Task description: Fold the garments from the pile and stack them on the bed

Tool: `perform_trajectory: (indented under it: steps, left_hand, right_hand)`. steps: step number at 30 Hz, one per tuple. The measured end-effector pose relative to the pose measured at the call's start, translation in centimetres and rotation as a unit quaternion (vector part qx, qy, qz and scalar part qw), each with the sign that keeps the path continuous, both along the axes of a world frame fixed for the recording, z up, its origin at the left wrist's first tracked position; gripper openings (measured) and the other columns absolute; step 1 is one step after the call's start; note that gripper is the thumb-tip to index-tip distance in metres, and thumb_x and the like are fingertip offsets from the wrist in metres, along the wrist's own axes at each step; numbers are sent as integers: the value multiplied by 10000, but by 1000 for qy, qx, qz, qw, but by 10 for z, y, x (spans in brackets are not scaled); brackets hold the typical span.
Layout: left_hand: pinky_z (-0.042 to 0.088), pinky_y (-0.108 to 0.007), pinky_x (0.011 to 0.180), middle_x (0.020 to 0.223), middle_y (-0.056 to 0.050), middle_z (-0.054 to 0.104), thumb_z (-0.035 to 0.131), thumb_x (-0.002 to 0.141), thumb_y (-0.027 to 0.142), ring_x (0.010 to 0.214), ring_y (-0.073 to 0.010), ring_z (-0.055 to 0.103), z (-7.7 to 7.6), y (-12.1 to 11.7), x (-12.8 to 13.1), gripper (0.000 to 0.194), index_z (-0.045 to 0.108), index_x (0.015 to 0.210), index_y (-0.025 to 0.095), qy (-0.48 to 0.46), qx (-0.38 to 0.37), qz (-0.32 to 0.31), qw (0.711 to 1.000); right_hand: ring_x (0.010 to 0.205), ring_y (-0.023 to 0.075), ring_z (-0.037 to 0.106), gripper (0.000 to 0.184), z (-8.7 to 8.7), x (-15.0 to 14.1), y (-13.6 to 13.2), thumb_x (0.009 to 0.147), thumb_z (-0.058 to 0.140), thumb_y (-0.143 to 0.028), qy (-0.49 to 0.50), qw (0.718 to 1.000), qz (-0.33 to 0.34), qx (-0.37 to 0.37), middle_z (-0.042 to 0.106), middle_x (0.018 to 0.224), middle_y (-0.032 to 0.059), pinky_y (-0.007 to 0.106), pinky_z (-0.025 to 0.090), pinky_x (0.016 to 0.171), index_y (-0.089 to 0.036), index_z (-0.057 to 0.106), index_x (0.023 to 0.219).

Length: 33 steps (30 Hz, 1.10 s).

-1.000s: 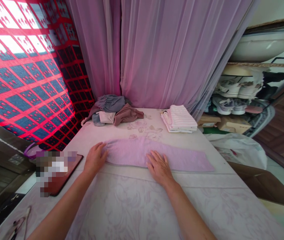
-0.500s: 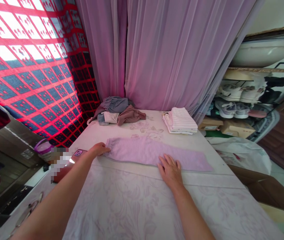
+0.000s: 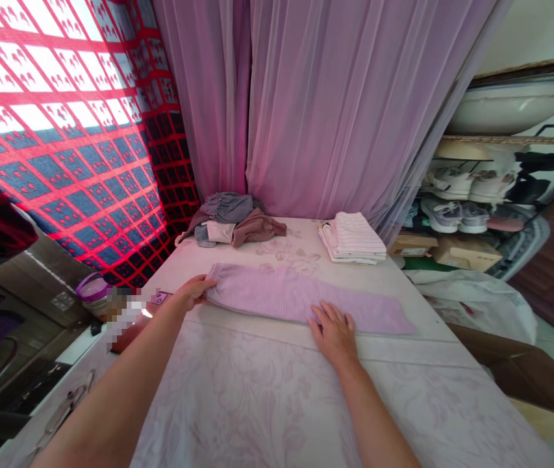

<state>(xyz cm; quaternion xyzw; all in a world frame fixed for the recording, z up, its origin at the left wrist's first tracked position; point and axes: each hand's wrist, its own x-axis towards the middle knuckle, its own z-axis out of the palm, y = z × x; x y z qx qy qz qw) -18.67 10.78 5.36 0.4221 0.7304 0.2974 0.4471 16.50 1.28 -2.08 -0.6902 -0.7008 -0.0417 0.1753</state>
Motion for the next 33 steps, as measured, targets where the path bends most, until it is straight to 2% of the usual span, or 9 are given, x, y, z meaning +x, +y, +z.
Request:
perform_trajectory:
  steps: [6, 11, 13, 15, 18, 23, 25, 28, 33]
  left_hand:
    - [489, -241, 587, 935, -61, 697, 655, 734, 280, 781, -195, 661, -13, 1, -6, 437, 579, 1147, 161, 138, 26, 4, 990]
    - [427, -371, 961, 1326, -142, 551, 642, 739, 281, 1196, -291, 528, -5, -5, 2, 534, 538, 1249, 166, 250, 83, -38, 964]
    - [297, -417, 1088, 1455, -137, 419, 577, 798, 304, 1339, -304, 371, -5, -16, 20, 527, 506, 1303, 170, 344, 169, -96, 919]
    - [221, -459, 1130, 1459, -111, 425, 510, 852, 352, 1376, -304, 309, -11, -30, 46, 491, 509, 1315, 189, 433, 262, -193, 841]
    - [200, -524, 1128, 1473, -76, 414, 432, 900, 453, 1388, -299, 290, -28, -53, 87, 510, 468, 1361, 237, 439, 307, -319, 782]
    - [241, -512, 1113, 1479, -55, 407, 396, 909, 508, 1371, -284, 328, -56, -72, 116, 537, 446, 1384, 263, 420, 284, -376, 776]
    - [237, -507, 1114, 1483, -49, 402, 405, 906, 502, 1375, -283, 320, -61, -73, 115, 531, 449, 1382, 270, 425, 298, -367, 772]
    - [246, -499, 1111, 1477, -43, 412, 403, 909, 485, 1371, -278, 329, -62, -71, 112, 517, 455, 1378, 273, 428, 309, -363, 768]
    - [246, -499, 1110, 1464, -44, 432, 417, 905, 475, 1363, -279, 344, -60, -72, 114, 499, 476, 1362, 283, 434, 303, -361, 768]
  right_hand:
    - [1272, 240, 420, 365, -3, 2, 1, 914, 422, -364, 11, 1000, 2, -6, 526, 1365, 82, 509, 232, 1041, -268, 601, 1217]
    - [1270, 252, 431, 376, -6, 4, 3, 904, 428, -376, 65, 998, 19, 5, 542, 1348, 102, 532, 217, 1061, -251, 610, 1208]
    - [1256, 251, 453, 410, -8, 6, 5, 907, 399, -400, 130, 991, 29, 31, 554, 1333, 112, 533, 209, 1078, -225, 613, 1209]
    - [1242, 242, 473, 472, -9, 8, 6, 901, 376, -469, 236, 969, 42, 61, 565, 1318, 122, 505, 226, 1095, -200, 623, 1200]
    - [1248, 235, 476, 595, -5, 16, 6, 852, 392, -623, 473, 877, 42, 75, 565, 1317, 128, 449, 272, 1102, -192, 633, 1184]
    - [1194, 216, 539, 660, 13, 34, 2, 835, 301, -726, 842, 537, 1, 40, 567, 1316, 87, 467, 332, 1075, -263, 580, 1214]
    - [1163, 210, 562, 624, 18, 42, 2, 850, 290, -707, 891, 452, -24, 27, 588, 1277, 87, 468, 355, 1060, -264, 592, 1169]
    - [1158, 210, 564, 625, 20, 48, 2, 864, 252, -696, 916, 397, -50, 20, 589, 1261, 97, 470, 383, 1038, -253, 598, 1135]
    - [1159, 203, 560, 629, 21, 48, 2, 870, 230, -692, 921, 385, -55, 16, 579, 1264, 100, 458, 405, 1019, -258, 579, 1161]
